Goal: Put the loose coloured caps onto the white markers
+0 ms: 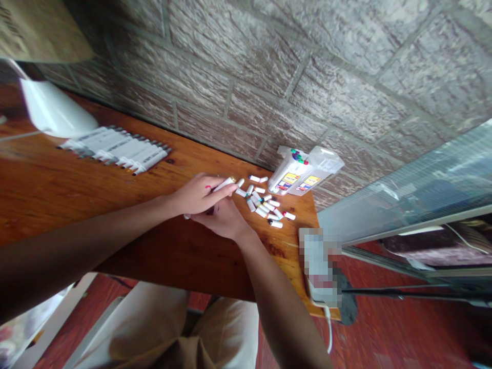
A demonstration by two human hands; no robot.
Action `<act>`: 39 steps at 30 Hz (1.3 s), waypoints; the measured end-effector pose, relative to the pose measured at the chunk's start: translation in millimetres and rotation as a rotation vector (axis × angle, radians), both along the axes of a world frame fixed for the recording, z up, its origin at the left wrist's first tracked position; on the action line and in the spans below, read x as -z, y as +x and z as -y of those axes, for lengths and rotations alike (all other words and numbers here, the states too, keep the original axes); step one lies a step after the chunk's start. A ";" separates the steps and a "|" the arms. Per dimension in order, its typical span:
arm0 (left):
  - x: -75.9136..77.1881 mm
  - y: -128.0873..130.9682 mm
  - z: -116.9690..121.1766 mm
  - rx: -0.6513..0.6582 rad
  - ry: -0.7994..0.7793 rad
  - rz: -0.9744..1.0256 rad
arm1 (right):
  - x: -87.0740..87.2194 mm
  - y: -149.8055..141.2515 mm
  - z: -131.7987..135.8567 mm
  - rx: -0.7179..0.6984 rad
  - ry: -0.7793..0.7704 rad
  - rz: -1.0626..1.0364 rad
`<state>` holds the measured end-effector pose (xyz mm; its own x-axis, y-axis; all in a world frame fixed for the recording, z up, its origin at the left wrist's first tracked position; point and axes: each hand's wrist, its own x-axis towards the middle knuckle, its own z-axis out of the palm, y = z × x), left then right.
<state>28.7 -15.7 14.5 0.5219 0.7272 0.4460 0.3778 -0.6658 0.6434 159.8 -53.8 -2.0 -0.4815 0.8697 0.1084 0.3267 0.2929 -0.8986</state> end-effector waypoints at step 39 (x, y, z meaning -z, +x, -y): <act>-0.1 -0.3 0.5 -0.004 0.007 -0.023 | 2.1 0.2 0.8 -0.024 0.019 -0.018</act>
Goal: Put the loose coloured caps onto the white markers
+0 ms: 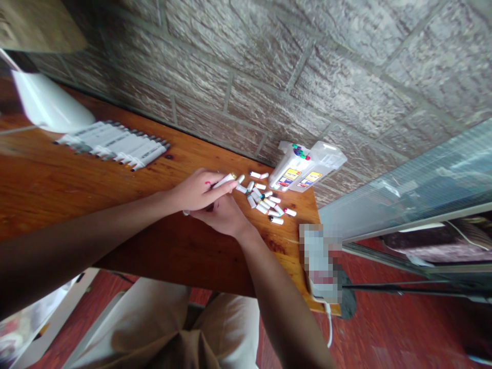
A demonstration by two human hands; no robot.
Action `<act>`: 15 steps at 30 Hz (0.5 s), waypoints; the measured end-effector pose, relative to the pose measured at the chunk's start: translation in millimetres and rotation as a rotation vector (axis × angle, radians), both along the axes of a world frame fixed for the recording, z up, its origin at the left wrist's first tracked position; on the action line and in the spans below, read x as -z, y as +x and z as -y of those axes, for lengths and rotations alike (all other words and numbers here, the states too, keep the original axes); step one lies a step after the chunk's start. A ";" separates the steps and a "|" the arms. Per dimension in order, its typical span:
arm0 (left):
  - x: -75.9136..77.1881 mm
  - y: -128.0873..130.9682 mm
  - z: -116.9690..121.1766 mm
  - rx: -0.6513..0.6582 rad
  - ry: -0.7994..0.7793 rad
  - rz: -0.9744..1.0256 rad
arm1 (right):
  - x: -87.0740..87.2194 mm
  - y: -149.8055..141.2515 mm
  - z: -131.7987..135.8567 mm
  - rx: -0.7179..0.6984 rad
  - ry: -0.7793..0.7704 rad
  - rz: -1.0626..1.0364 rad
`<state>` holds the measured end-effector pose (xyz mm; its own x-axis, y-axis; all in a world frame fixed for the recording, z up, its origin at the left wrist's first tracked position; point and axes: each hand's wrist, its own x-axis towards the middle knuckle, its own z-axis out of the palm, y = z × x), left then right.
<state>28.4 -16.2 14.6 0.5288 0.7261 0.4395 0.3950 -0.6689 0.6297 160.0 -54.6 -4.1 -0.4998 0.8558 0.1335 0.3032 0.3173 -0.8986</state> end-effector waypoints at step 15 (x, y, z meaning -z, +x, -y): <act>-3.5 0.3 2.5 0.004 0.047 -0.032 | 3.3 2.2 -0.9 -0.010 0.045 0.038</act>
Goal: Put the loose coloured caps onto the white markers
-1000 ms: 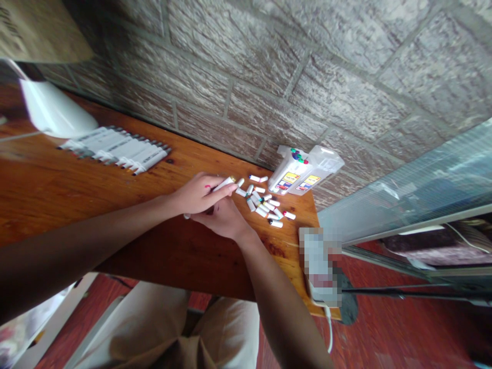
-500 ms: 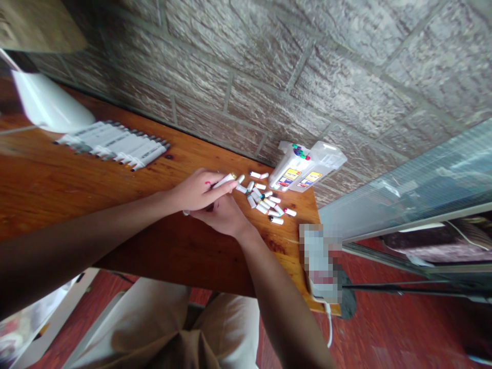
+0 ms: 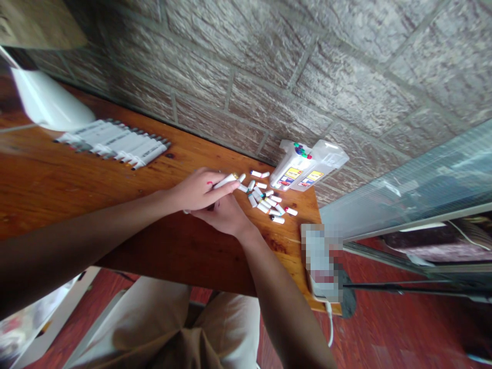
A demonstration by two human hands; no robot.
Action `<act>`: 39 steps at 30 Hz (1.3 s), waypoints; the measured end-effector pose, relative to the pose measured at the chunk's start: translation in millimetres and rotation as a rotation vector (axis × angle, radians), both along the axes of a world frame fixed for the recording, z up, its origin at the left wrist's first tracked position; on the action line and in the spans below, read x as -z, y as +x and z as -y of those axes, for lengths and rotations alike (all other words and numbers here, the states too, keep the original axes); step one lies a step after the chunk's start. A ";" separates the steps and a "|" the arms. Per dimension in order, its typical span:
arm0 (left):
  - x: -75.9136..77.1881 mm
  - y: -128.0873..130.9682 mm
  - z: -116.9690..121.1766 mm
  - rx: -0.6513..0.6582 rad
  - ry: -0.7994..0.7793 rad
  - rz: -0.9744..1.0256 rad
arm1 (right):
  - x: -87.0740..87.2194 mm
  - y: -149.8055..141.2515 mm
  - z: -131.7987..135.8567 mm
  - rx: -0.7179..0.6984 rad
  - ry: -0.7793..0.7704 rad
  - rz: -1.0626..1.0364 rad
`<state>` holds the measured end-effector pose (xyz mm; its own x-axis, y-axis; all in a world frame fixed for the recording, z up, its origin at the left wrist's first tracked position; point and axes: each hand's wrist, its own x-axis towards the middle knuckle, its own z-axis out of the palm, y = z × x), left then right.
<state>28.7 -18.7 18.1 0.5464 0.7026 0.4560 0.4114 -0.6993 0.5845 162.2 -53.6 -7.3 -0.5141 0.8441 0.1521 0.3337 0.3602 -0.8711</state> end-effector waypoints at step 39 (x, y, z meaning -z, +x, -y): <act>-5.5 1.3 2.1 -0.039 0.041 -0.222 | -0.1 5.9 -1.0 -0.020 0.138 0.146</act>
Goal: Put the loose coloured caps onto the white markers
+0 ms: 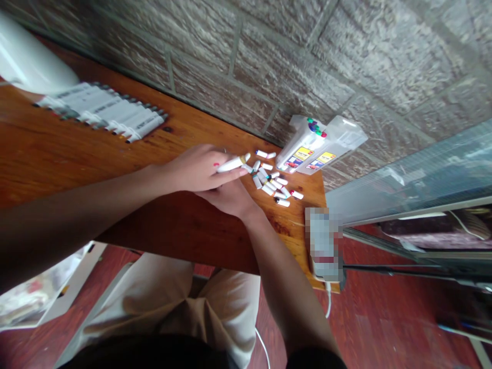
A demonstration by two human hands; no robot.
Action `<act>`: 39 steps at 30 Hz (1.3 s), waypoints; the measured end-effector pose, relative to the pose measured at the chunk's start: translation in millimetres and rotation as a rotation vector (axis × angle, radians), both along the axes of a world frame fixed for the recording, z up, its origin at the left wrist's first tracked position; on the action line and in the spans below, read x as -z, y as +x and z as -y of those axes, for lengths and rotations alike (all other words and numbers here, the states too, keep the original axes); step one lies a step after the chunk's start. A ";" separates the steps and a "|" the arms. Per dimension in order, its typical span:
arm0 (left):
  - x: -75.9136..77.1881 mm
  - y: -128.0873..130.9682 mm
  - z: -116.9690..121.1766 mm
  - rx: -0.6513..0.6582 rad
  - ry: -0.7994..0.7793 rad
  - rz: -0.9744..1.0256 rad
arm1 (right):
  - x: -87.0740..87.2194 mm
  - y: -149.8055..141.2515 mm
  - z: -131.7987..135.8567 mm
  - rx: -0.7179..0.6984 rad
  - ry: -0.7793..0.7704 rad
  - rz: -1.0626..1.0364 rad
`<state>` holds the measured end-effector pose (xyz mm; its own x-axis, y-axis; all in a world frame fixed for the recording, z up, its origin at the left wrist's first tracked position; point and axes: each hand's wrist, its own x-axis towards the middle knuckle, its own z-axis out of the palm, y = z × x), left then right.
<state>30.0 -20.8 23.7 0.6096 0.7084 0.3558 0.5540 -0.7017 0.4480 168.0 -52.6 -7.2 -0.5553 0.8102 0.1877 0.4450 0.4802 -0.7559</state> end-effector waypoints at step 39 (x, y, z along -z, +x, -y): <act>-4.2 -1.0 1.2 -0.029 -0.052 -0.037 | 6.2 0.4 -3.5 -0.048 0.113 0.018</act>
